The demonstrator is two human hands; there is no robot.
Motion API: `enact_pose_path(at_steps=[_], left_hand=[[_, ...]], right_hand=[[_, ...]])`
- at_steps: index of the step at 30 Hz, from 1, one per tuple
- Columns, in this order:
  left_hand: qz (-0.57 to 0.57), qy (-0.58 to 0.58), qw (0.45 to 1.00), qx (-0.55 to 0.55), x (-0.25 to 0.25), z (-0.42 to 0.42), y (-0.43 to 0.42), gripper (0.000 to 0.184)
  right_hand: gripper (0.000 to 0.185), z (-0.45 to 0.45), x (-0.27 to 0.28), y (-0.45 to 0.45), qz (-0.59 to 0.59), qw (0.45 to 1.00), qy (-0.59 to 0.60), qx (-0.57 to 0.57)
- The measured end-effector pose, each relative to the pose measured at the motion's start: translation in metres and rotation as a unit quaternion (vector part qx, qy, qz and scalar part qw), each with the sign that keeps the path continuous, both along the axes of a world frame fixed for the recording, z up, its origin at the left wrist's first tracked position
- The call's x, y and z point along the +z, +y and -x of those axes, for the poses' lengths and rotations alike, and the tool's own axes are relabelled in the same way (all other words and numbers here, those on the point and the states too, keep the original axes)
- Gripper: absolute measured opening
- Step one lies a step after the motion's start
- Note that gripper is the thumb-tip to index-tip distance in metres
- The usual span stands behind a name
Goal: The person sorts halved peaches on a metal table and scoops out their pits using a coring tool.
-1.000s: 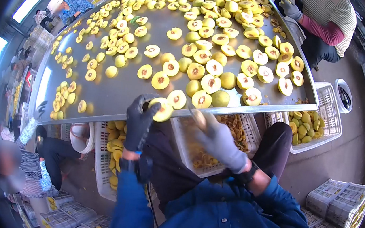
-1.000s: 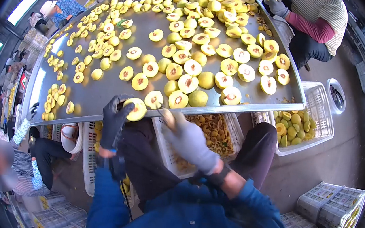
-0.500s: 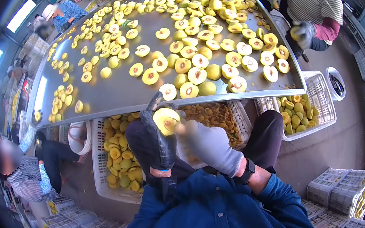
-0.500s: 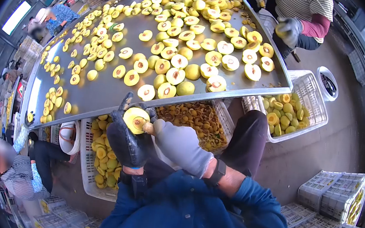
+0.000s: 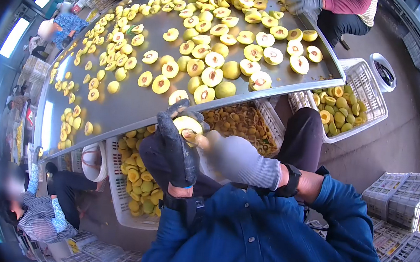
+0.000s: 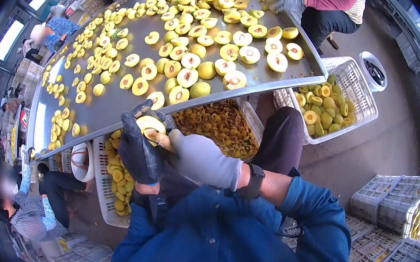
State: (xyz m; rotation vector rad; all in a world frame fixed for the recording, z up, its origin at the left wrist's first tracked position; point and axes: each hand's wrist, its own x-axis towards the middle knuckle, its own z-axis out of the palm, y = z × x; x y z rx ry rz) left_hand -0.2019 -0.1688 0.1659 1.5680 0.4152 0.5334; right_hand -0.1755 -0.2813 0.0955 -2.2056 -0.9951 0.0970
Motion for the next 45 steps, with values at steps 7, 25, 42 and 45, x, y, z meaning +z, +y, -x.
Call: enact_pose_path(at_steps=[7, 25, 42, 45], left_hand=[[0.179, -0.103, 0.970, -0.127, -0.019, -0.006, 0.009, 0.060], [-0.553, 0.062, 0.810, 0.186, -0.117, 0.049, 0.211, 0.030], [-0.097, 0.059, 0.979, -0.167, -0.109, -0.107, 0.142, 0.033], [-0.067, 0.044, 0.988, -0.135, -0.066, -0.070, 0.098, 0.032]], right_hand=[[0.019, -0.007, 0.051, -0.027, -0.231, 0.690, 0.669, 0.149], [0.024, -0.026, -0.084, -0.090, 0.229, 0.963, 0.136, -0.046], [0.036, -0.056, -0.020, -0.006, -0.139, 0.916, 0.354, -0.126], [0.039, -0.058, -0.009, 0.027, -0.313, 0.824, 0.449, -0.150]])
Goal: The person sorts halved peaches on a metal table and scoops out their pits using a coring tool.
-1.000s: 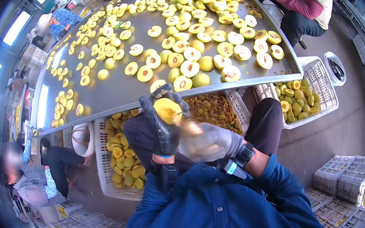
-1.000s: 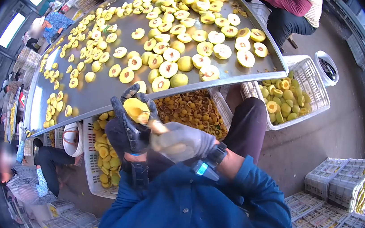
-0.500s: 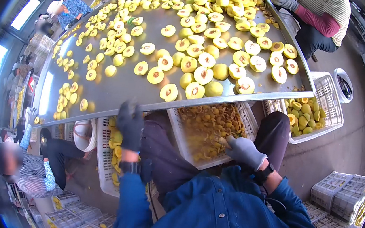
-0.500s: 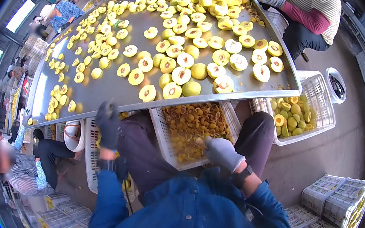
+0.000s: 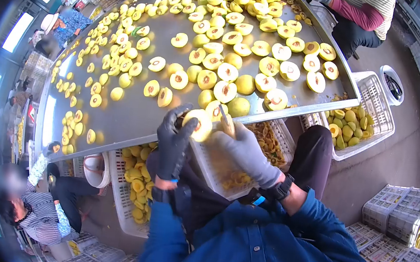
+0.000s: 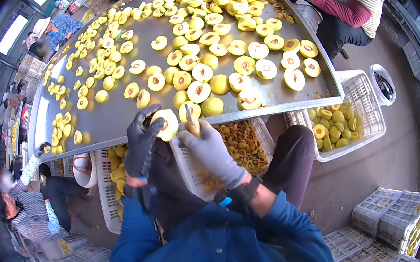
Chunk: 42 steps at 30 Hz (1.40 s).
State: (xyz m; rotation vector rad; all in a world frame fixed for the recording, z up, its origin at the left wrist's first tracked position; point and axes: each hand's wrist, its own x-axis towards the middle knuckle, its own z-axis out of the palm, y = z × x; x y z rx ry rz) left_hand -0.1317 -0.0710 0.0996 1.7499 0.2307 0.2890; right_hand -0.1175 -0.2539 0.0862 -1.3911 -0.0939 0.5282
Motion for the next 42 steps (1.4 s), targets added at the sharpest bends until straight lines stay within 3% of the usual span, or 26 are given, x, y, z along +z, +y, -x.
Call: enact_pose_path(at_steps=[2, 5, 7, 9, 10, 14, 17, 23, 26, 32, 34, 38, 40, 42], left_hand=[[-0.169, -0.039, 0.985, 0.020, 0.017, 0.028, -0.023, 0.032], [-0.202, -0.098, 0.972, 0.069, 0.026, 0.045, -0.055, 0.035], [-0.179, -0.116, 0.973, 0.093, 0.031, 0.047, -0.069, 0.038], [-0.139, -0.118, 0.977, 0.110, 0.036, 0.049, -0.078, 0.042], [-0.112, -0.116, 0.980, 0.115, 0.039, 0.050, -0.082, 0.044], [0.000, -0.109, 0.985, 0.134, 0.048, 0.052, -0.096, 0.052], [0.094, -0.152, 0.975, 0.132, 0.049, 0.055, -0.101, 0.058], [0.017, -0.129, 0.980, 0.151, 0.050, 0.063, -0.100, 0.063], [0.064, -0.156, 0.975, 0.145, 0.043, 0.061, -0.096, 0.065], [0.014, -0.126, 0.981, 0.144, 0.048, 0.063, -0.094, 0.062], [-0.013, -0.120, 0.981, 0.152, 0.054, 0.063, -0.096, 0.060], [-0.308, -0.162, 0.927, 0.142, 0.042, 0.063, -0.084, 0.049], [-0.308, -0.174, 0.928, 0.119, 0.036, 0.058, -0.075, 0.048], [-0.232, -0.170, 0.954, 0.089, 0.037, 0.051, -0.073, 0.048]], right_hand=[[0.037, 0.003, 0.015, 0.005, -0.102, 0.990, 0.092, -0.010], [0.041, 0.007, 0.038, -0.003, -0.048, 0.991, 0.094, 0.080], [0.030, 0.015, 0.038, -0.012, 0.136, 0.983, -0.109, 0.061], [0.022, 0.026, 0.035, -0.018, 0.311, 0.900, -0.302, 0.038], [0.023, 0.033, 0.028, -0.016, 0.321, 0.861, -0.395, -0.002], [0.019, 0.057, 0.022, -0.015, 0.326, 0.839, -0.435, -0.004], [0.023, 0.059, 0.031, -0.017, 0.336, 0.840, -0.426, -0.003], [0.038, 0.064, 0.042, -0.021, 0.318, 0.856, -0.404, 0.044], [0.037, 0.068, 0.044, -0.022, 0.288, 0.862, -0.415, 0.040], [0.033, 0.069, 0.056, -0.024, 0.259, 0.908, -0.322, 0.073], [0.031, 0.065, 0.039, -0.017, 0.259, 0.894, -0.360, 0.067], [0.024, 0.057, 0.050, -0.029, 0.325, 0.861, -0.369, 0.127], [0.027, 0.060, 0.046, -0.023, 0.107, 0.973, -0.197, 0.053], [0.033, 0.056, 0.060, -0.022, -0.060, 0.996, -0.051, 0.033]])
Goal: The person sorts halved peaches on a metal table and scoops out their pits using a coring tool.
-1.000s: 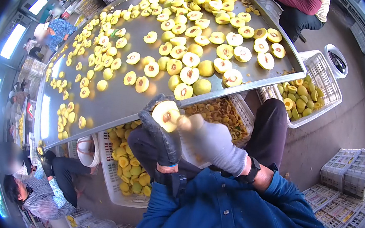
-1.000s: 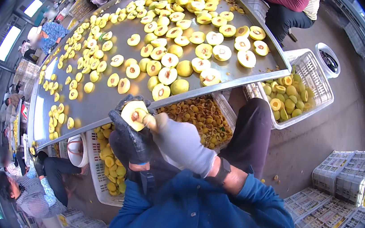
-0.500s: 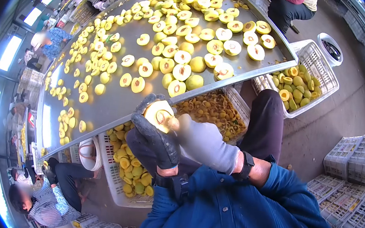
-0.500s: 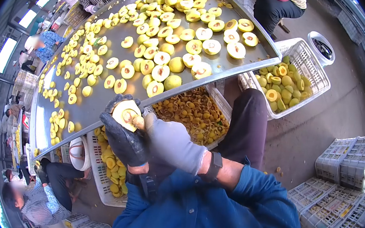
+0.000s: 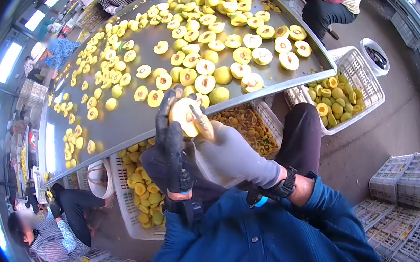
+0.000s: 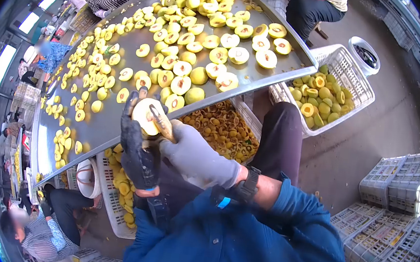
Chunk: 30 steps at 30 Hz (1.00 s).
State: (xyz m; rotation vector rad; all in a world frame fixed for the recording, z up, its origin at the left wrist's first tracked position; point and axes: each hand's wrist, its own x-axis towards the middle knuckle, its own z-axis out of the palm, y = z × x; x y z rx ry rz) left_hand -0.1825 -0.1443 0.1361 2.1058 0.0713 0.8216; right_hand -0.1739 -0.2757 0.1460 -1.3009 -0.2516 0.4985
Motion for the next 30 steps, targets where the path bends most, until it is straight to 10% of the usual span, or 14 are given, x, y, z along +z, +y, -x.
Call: enact_pose_path(at_steps=[3, 6, 21, 30], left_hand=[[0.103, 0.012, 0.994, -0.029, -0.001, -0.006, -0.004, 0.047], [0.137, 0.019, 0.990, -0.037, -0.002, -0.003, 0.002, 0.046], [0.036, 0.052, 0.998, -0.018, -0.028, 0.034, 0.012, 0.043], [-0.019, 0.082, 0.996, 0.006, -0.003, 0.027, 0.004, 0.055]], right_hand=[[0.022, -0.002, -0.021, 0.001, 0.109, 0.989, -0.098, 0.009], [0.015, 0.000, -0.027, 0.001, 0.416, 0.815, -0.403, -0.018], [0.016, 0.017, -0.025, -0.002, 0.400, 0.786, -0.469, -0.059], [0.024, 0.009, -0.020, -0.020, 0.335, 0.872, -0.356, 0.034]])
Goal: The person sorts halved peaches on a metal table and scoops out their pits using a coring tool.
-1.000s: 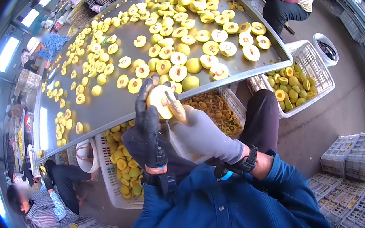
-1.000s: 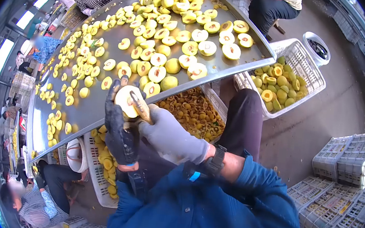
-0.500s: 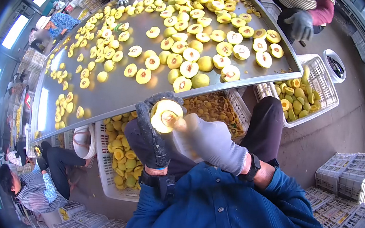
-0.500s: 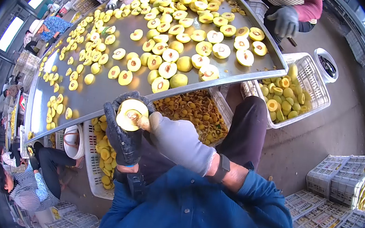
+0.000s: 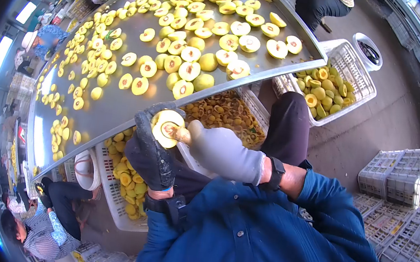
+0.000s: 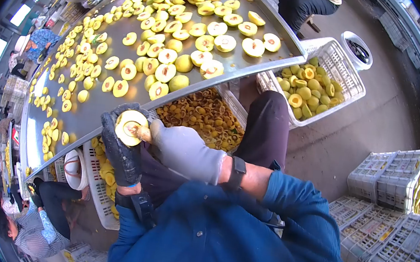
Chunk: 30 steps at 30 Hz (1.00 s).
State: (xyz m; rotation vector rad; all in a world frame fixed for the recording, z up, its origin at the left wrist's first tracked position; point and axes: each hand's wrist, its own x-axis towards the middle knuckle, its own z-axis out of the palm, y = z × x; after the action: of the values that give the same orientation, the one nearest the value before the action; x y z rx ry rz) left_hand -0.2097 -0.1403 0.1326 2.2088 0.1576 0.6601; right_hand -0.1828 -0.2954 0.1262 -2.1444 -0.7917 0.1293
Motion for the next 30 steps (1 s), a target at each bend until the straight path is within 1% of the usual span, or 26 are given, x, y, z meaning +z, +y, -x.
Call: enact_pose_path(at_steps=[1, 2, 4, 5, 6, 7, 8, 9, 10, 11, 13, 15, 17, 19, 21, 23, 24, 27, 29, 30], left_hand=[[0.003, -0.005, 1.000, 0.002, -0.001, -0.001, -0.001, 0.055], [0.006, -0.010, 1.000, 0.003, -0.002, -0.002, -0.001, 0.056], [0.010, -0.021, 1.000, 0.006, -0.002, -0.004, -0.002, 0.056], [0.009, -0.027, 1.000, 0.002, -0.003, -0.005, -0.002, 0.050], [0.008, -0.033, 0.999, -0.003, -0.004, -0.006, -0.003, 0.045], [0.007, -0.040, 0.999, -0.007, -0.005, -0.007, -0.004, 0.040], [-0.053, -0.057, 0.997, -0.018, -0.015, -0.006, 0.009, 0.034], [-0.083, -0.060, 0.994, -0.026, -0.016, -0.006, 0.013, 0.038], [-0.113, -0.063, 0.991, -0.034, -0.018, -0.006, 0.017, 0.044], [-0.143, -0.067, 0.987, -0.041, -0.020, -0.006, 0.020, 0.050], [-0.195, -0.044, 0.979, -0.034, -0.027, -0.004, 0.031, 0.055], [-0.239, -0.032, 0.970, -0.025, -0.033, -0.005, 0.037, 0.058], [-0.253, -0.043, 0.967, 0.004, -0.032, -0.004, 0.036, 0.048], [-0.237, -0.070, 0.968, 0.048, -0.018, 0.004, 0.008, 0.024], [-0.144, -0.044, 0.989, 0.012, 0.005, 0.000, -0.011, 0.021], [-0.132, -0.005, 0.991, 0.019, 0.012, 0.000, -0.016, 0.022], [-0.144, -0.022, 0.989, 0.020, 0.011, -0.001, -0.017, 0.022], [-0.053, -0.014, 0.998, -0.011, 0.014, -0.003, -0.016, 0.022], [-0.066, -0.044, 0.997, 0.003, 0.006, -0.005, -0.009, 0.027], [-0.105, -0.046, 0.993, 0.015, 0.001, -0.005, -0.005, 0.029]], right_hand=[[0.025, 0.000, -0.003, 0.001, -0.010, 1.000, -0.013, -0.011], [0.022, -0.001, -0.005, 0.000, -0.030, 0.999, 0.006, -0.008], [0.021, -0.006, -0.004, -0.004, -0.056, 0.998, -0.001, 0.002], [0.021, -0.006, -0.004, -0.005, -0.068, 0.998, -0.005, 0.009], [0.021, -0.006, -0.003, -0.002, -0.048, 0.998, 0.029, 0.005], [0.021, -0.007, -0.004, -0.003, -0.062, 0.998, 0.025, 0.011], [0.022, -0.007, -0.005, -0.004, -0.077, 0.997, 0.023, 0.018], [0.022, -0.009, -0.005, -0.006, -0.092, 0.995, 0.020, 0.027], [0.024, -0.013, -0.001, -0.008, -0.047, 0.996, 0.067, 0.040], [0.023, -0.015, -0.002, -0.008, -0.027, 0.997, 0.066, 0.041], [0.021, -0.019, -0.006, -0.010, 0.016, 0.997, 0.061, 0.047], [0.024, -0.017, -0.012, -0.009, -0.011, 0.999, 0.039, 0.036], [0.025, -0.016, -0.017, -0.005, -0.050, 0.998, 0.023, 0.029], [0.025, -0.012, -0.019, -0.004, -0.098, 0.995, 0.017, 0.023], [0.024, -0.007, -0.022, 0.000, -0.115, 0.993, 0.029, 0.004], [0.024, -0.004, -0.017, -0.001, -0.122, 0.991, 0.050, -0.002], [0.023, -0.004, -0.014, 0.000, -0.132, 0.990, 0.048, -0.010], [0.021, -0.002, -0.011, 0.001, -0.139, 0.989, 0.044, -0.018], [0.020, -0.003, -0.010, 0.001, -0.143, 0.988, 0.052, -0.020], [0.020, -0.004, -0.009, 0.000, -0.143, 0.988, 0.057, -0.022]])
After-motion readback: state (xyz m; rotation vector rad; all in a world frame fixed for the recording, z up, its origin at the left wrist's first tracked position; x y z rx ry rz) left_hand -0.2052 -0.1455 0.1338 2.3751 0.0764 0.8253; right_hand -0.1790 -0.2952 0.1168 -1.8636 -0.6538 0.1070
